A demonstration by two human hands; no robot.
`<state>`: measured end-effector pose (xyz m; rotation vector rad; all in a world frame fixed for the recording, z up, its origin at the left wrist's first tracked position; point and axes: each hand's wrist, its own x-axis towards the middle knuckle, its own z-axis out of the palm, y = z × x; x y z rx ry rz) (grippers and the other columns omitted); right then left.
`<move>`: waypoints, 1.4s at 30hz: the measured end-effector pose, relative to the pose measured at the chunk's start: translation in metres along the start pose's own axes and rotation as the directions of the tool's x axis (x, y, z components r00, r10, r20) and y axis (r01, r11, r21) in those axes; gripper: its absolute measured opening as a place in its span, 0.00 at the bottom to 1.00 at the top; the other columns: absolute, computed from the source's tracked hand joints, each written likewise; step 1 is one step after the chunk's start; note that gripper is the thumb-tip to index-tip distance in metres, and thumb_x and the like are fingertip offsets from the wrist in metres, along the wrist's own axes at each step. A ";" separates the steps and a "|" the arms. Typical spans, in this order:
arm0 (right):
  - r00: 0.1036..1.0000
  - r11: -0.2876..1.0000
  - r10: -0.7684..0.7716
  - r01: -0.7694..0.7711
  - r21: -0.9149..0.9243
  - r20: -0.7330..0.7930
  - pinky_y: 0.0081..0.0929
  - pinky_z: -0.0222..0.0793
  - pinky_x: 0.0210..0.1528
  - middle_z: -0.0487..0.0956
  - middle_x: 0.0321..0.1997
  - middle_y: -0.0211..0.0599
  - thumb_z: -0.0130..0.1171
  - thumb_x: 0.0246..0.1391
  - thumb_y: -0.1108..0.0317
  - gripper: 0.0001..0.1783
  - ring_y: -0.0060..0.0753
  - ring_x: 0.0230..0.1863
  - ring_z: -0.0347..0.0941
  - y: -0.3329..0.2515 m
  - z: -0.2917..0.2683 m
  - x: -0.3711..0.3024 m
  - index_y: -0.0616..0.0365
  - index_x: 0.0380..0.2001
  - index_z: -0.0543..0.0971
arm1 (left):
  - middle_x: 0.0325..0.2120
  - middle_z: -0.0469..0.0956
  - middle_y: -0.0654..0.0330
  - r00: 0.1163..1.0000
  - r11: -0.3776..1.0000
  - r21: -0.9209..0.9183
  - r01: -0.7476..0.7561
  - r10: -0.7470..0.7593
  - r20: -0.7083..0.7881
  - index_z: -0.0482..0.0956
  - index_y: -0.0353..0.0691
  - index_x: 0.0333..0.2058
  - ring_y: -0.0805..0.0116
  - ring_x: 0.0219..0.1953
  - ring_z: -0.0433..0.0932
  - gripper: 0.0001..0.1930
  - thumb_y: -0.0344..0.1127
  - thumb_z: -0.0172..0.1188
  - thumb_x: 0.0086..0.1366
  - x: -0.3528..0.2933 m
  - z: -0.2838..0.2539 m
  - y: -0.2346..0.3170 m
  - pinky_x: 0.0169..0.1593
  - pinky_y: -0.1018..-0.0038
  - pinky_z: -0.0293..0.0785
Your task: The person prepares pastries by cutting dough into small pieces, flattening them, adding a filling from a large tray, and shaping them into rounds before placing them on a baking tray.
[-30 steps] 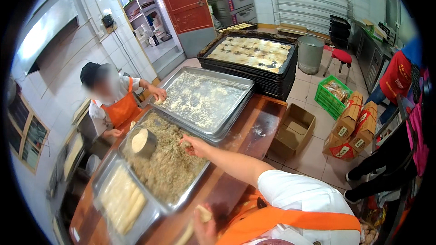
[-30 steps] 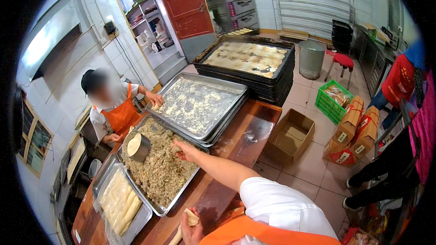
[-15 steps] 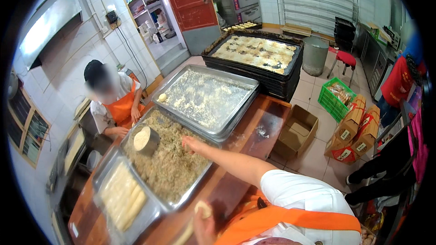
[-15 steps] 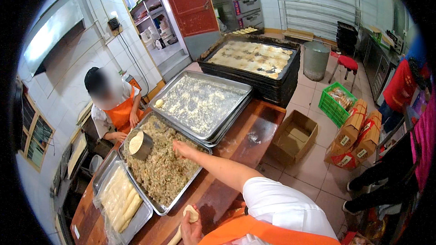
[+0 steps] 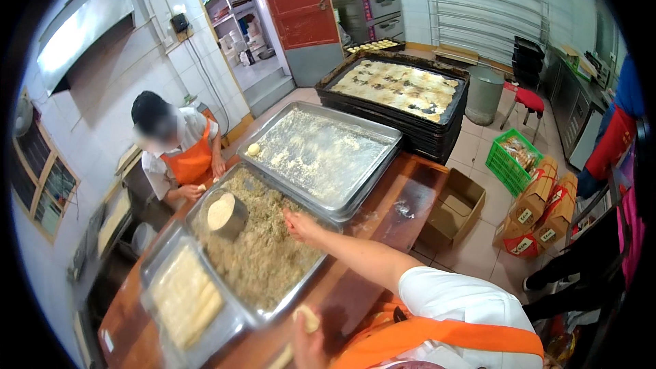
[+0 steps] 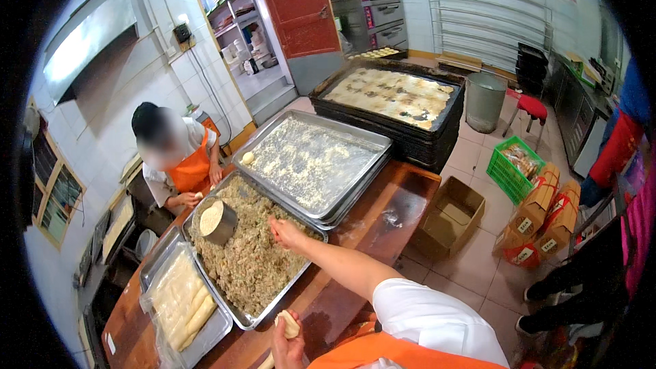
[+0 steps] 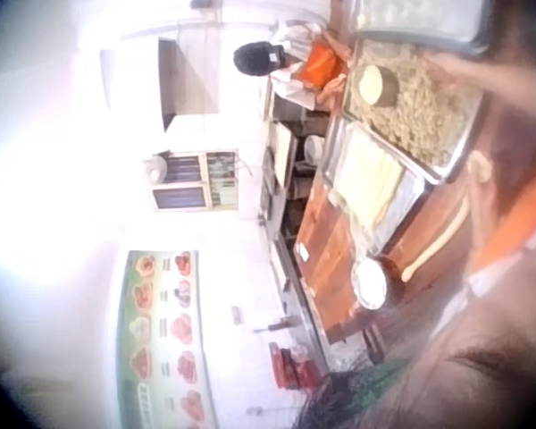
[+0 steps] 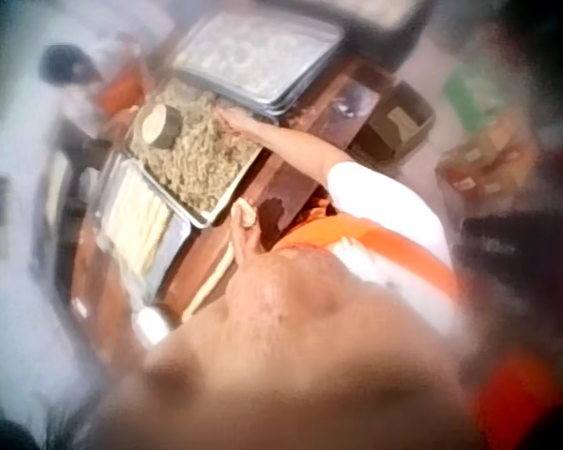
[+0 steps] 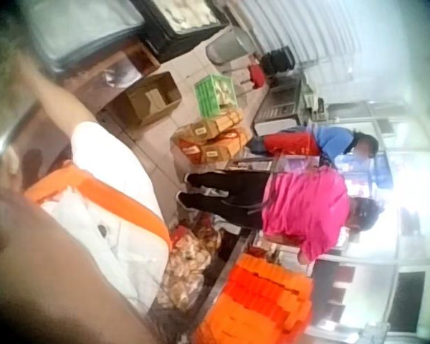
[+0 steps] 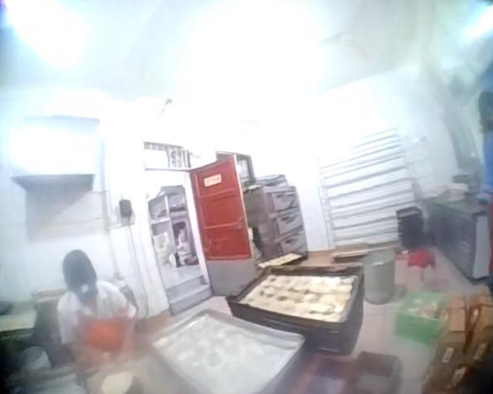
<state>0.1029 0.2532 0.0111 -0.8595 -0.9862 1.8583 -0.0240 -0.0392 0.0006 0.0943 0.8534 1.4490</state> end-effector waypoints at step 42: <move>0.705 0.119 -0.493 0.635 -0.763 0.509 0.33 0.75 0.38 0.79 0.39 0.42 0.68 0.49 0.75 0.16 0.40 0.34 0.79 0.003 0.040 -0.090 0.57 0.44 0.82 | 0.43 0.78 0.57 0.950 0.940 0.151 -0.307 0.312 -0.007 0.73 0.32 0.50 0.68 0.41 0.78 0.12 0.31 0.45 0.76 0.121 0.094 0.027 0.46 0.70 0.76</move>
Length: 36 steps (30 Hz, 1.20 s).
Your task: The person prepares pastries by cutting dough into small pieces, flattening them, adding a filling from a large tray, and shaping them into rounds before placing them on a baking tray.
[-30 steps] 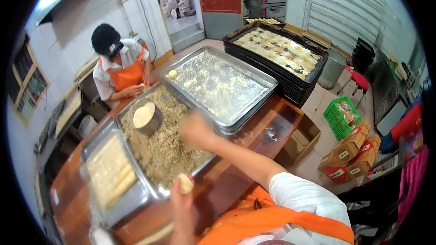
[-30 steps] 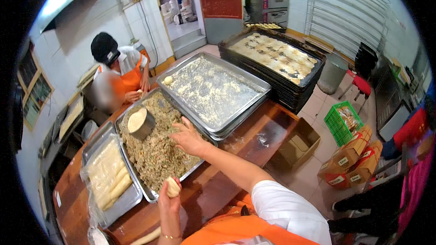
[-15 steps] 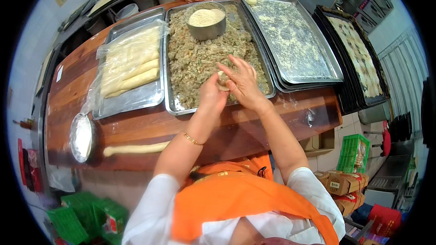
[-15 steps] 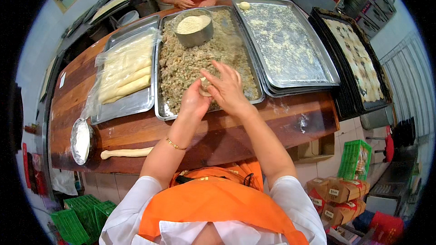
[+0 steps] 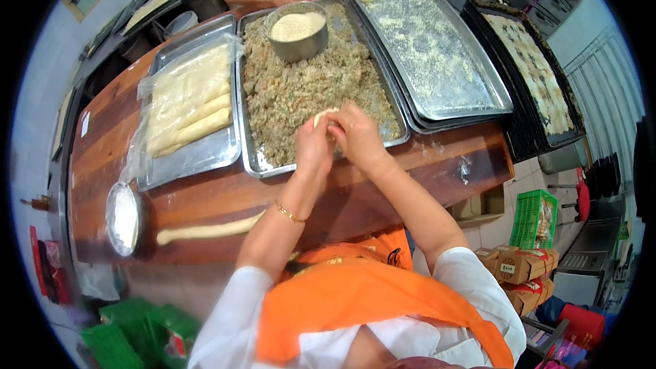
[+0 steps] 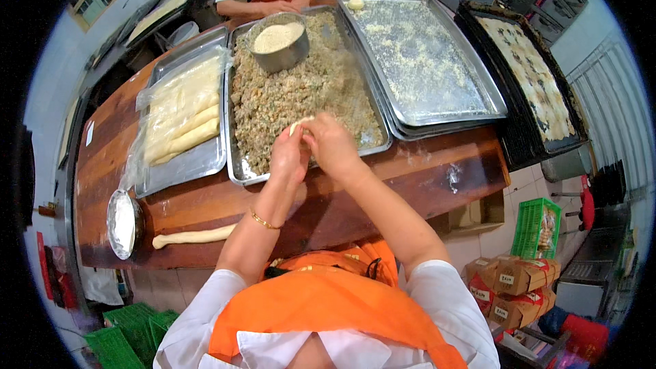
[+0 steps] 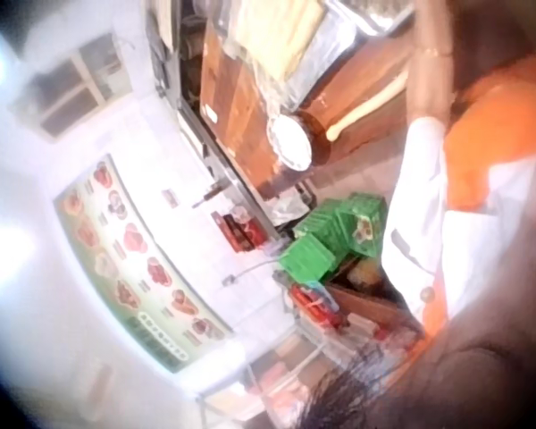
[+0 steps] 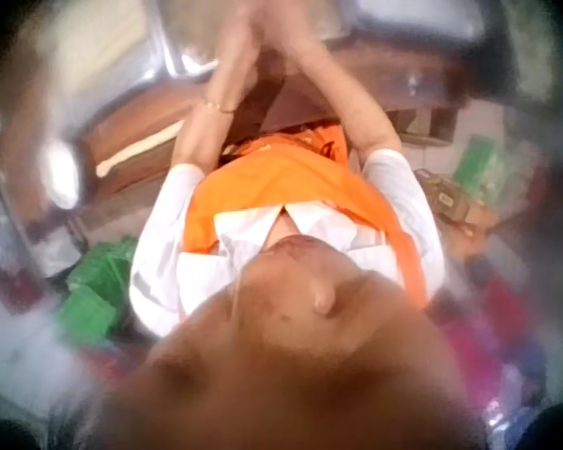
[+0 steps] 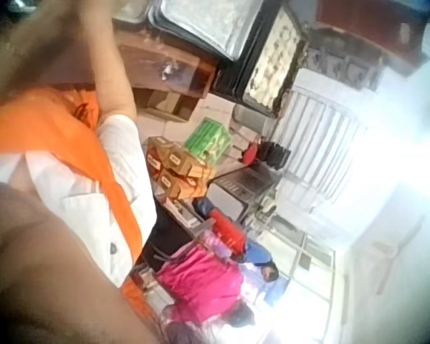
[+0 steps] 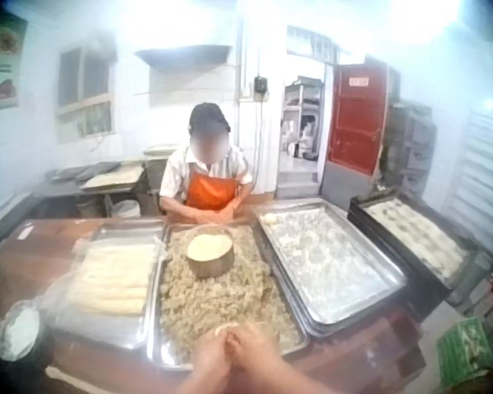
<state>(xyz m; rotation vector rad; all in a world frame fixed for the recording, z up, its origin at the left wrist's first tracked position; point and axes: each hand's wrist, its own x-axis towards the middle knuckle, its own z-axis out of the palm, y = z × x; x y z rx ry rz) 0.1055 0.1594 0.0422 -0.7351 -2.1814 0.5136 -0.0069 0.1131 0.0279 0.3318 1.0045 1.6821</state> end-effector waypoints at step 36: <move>0.976 0.953 0.095 -0.033 -0.300 0.194 0.45 0.52 0.73 0.62 0.71 0.57 0.64 0.57 0.63 0.34 0.52 0.74 0.56 0.026 -0.018 0.014 0.60 0.65 0.68 | 0.31 0.79 0.57 0.961 0.667 -0.718 0.199 -0.276 0.011 0.75 0.39 0.34 0.61 0.36 0.80 0.21 0.53 0.49 0.75 0.021 -0.022 0.001 0.41 0.62 0.83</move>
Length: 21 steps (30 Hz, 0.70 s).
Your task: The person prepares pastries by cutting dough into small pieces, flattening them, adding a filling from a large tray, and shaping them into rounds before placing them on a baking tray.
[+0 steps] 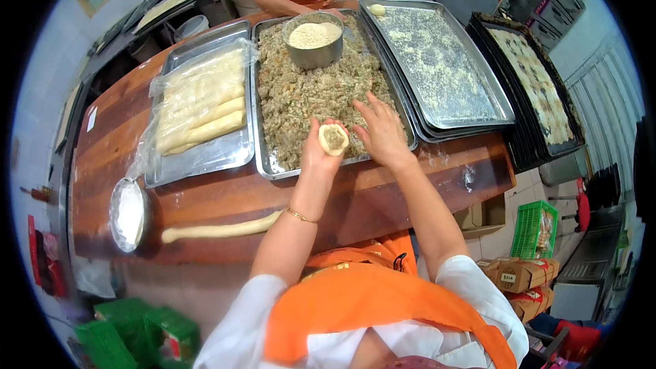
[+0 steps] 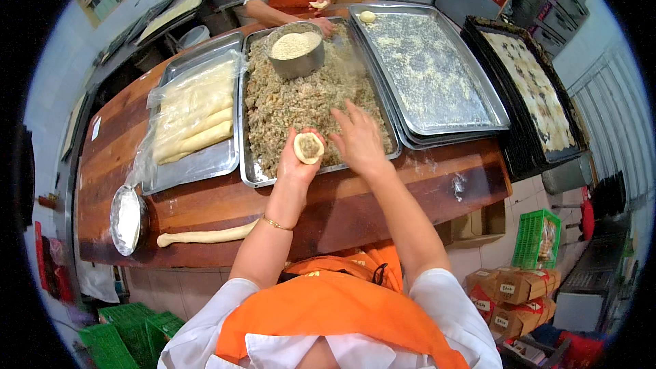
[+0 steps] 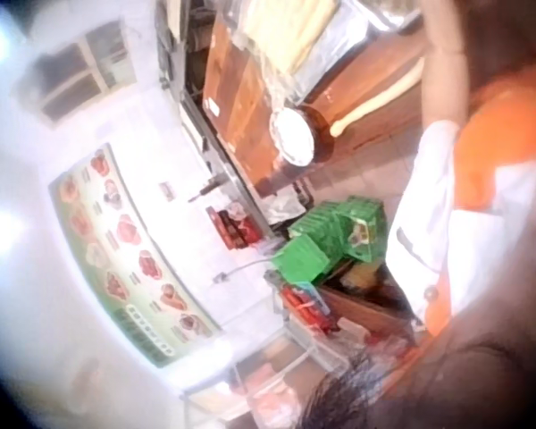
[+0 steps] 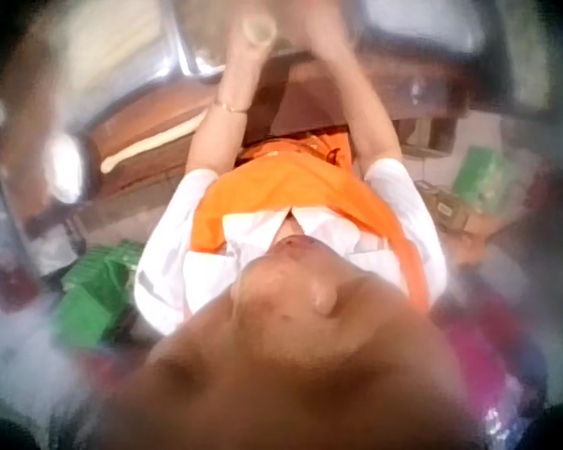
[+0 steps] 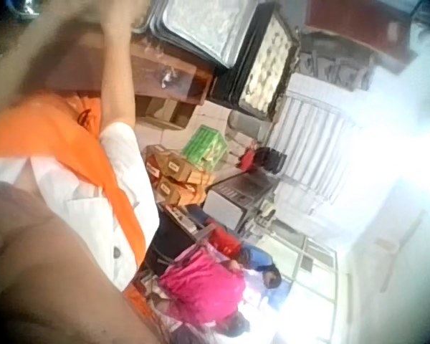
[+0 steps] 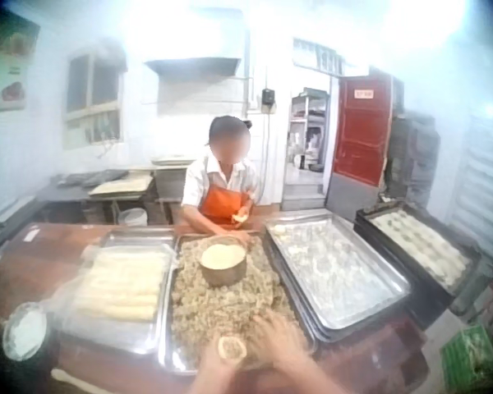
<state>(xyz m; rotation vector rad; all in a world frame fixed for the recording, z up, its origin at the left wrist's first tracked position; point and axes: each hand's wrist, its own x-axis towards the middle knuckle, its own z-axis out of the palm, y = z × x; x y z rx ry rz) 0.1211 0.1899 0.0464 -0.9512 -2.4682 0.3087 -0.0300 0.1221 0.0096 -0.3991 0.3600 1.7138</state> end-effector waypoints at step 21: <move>0.967 0.943 0.184 -0.122 0.311 -0.178 0.42 0.61 0.66 0.71 0.64 0.57 0.62 0.59 0.56 0.17 0.57 0.65 0.66 -0.023 0.008 0.001 0.59 0.43 0.83 | 0.34 0.78 0.56 0.996 1.000 0.003 0.008 -0.008 0.090 0.75 0.40 0.38 0.60 0.37 0.78 0.13 0.43 0.50 0.75 -0.025 -0.001 0.010 0.40 0.63 0.82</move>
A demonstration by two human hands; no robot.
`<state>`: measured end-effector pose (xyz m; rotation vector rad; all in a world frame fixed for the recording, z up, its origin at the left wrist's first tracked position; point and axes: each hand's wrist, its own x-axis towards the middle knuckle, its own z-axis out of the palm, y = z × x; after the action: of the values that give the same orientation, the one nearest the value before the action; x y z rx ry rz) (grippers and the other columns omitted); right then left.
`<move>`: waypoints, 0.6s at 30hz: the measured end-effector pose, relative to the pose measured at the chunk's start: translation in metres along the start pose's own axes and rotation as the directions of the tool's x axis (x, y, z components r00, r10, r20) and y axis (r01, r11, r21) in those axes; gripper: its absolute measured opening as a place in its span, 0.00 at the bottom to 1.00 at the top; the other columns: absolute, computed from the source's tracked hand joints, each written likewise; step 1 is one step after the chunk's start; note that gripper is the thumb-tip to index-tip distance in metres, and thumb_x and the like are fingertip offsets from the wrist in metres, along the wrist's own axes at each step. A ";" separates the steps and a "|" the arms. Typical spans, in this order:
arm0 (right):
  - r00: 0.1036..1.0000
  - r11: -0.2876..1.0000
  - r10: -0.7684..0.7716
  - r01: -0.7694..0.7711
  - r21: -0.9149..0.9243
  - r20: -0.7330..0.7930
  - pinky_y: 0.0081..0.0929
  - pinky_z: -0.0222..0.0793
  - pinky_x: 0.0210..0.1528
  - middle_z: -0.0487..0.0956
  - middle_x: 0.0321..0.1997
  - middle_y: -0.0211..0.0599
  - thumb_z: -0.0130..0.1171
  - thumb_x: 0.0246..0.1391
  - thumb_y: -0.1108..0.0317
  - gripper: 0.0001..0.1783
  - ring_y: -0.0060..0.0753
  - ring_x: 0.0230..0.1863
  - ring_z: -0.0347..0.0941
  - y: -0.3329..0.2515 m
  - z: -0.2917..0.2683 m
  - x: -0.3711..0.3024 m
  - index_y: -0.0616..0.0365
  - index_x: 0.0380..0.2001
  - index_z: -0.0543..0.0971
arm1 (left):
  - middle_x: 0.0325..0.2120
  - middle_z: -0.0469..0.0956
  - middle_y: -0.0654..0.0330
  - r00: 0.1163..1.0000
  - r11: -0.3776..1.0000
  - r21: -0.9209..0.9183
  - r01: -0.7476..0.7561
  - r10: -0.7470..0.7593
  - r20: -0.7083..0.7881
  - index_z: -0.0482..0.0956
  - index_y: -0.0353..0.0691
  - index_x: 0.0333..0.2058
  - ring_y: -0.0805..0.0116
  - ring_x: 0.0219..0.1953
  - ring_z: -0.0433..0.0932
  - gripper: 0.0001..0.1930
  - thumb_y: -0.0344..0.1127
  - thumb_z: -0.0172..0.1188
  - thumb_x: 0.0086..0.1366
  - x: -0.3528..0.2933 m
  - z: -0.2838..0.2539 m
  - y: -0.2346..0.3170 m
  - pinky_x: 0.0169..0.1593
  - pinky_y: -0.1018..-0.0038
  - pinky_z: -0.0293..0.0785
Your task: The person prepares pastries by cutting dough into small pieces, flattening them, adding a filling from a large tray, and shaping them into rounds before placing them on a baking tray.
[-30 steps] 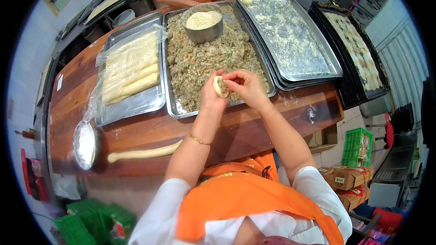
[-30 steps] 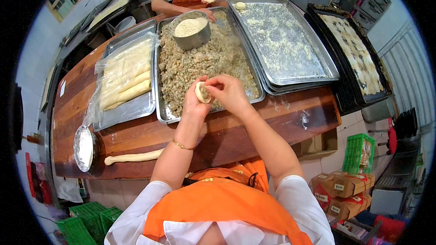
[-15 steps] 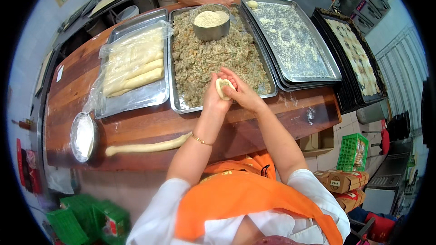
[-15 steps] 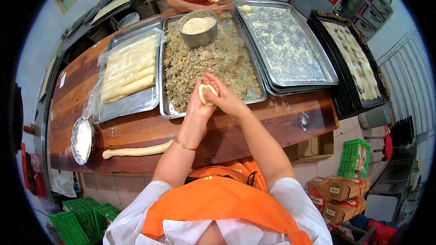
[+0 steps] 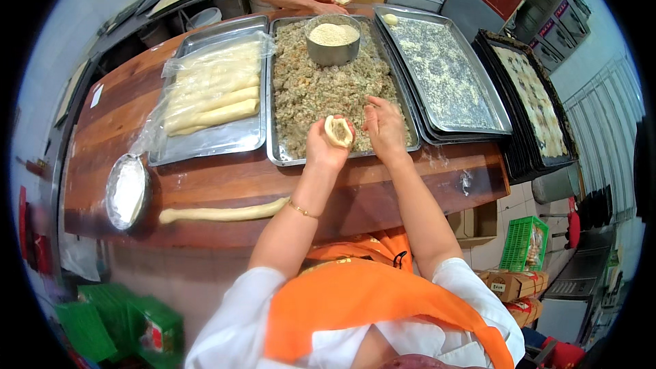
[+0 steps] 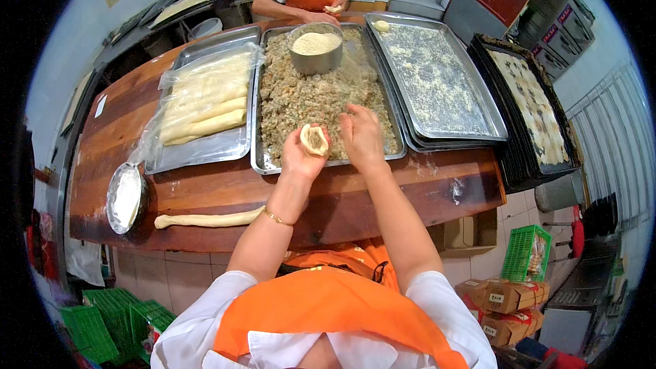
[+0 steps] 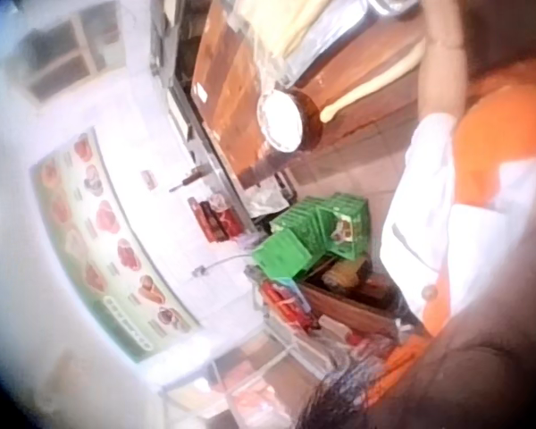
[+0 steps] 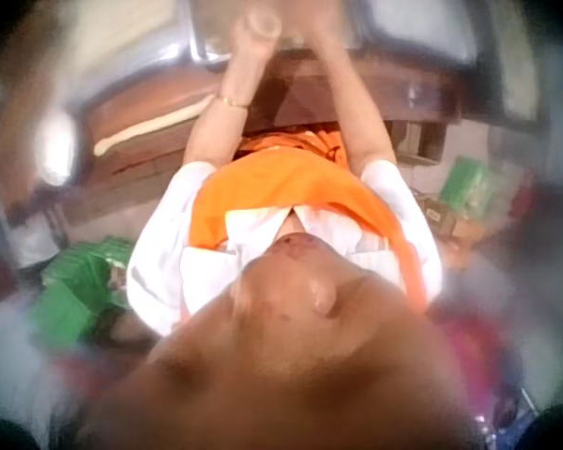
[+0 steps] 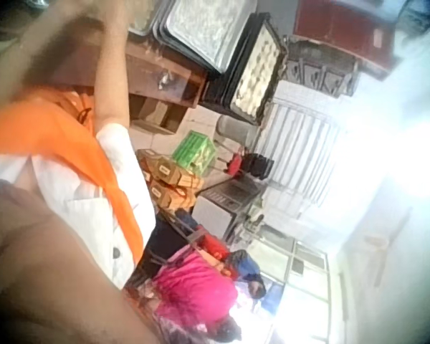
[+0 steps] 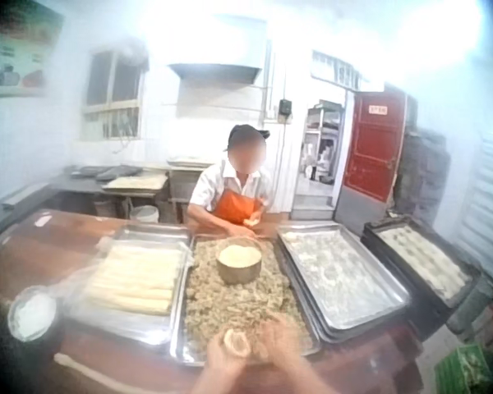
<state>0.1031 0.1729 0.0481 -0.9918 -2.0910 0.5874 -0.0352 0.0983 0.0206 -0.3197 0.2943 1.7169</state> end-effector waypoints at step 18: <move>0.957 0.831 0.005 -0.165 0.531 0.290 0.33 0.69 0.60 0.77 0.56 0.43 0.58 0.57 0.71 0.25 0.38 0.58 0.75 -0.018 0.040 -0.026 0.58 0.59 0.74 | 0.34 0.78 0.57 0.996 0.980 0.179 -0.090 0.094 -0.013 0.76 0.39 0.38 0.62 0.39 0.80 0.16 0.48 0.53 0.74 -0.006 -0.011 -0.010 0.47 0.64 0.81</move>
<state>0.0750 0.1382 0.0236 -0.6906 -1.9277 1.3585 -0.0238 0.0904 0.0130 -0.1955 0.4821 1.7639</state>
